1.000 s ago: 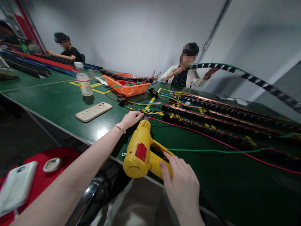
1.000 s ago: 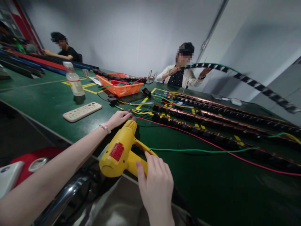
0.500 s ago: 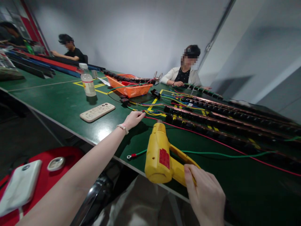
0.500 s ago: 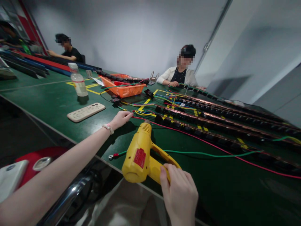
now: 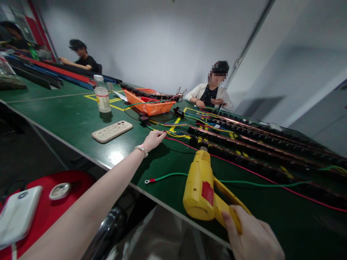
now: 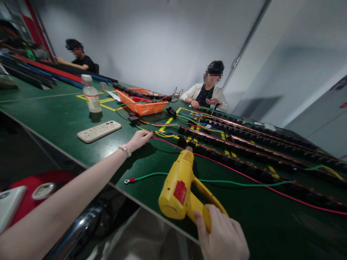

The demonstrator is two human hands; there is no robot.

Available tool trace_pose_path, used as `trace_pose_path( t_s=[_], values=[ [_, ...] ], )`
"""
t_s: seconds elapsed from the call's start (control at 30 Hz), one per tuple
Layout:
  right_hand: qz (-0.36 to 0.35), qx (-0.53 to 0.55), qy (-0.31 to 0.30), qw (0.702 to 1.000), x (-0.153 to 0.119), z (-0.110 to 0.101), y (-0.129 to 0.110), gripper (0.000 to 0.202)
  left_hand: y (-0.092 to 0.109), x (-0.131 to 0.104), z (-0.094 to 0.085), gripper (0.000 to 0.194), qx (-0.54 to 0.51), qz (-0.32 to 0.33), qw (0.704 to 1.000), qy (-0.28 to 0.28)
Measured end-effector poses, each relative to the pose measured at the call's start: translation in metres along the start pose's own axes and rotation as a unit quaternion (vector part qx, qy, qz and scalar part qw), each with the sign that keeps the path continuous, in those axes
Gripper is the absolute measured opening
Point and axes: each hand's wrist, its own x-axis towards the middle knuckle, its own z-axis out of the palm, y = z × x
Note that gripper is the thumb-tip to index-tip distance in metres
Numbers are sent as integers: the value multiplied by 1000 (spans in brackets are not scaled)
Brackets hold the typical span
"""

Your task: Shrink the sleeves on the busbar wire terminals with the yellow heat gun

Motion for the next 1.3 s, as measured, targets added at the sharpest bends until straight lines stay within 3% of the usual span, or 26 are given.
trace_pose_path(
  t_s=[0.2,0.73,1.3],
  values=[
    [-29,-2,21,999,7,-2,-20,46,1,-1,0,47,15,-16,1000,-8],
    [-55,172,69,981,34,22,-79,45,-4,3,1,49,48,16,999,-5],
    [-14,234,45,971,26,23,-70,57,4,-2,-6,48,-2,-36,998,-43]
  ],
)
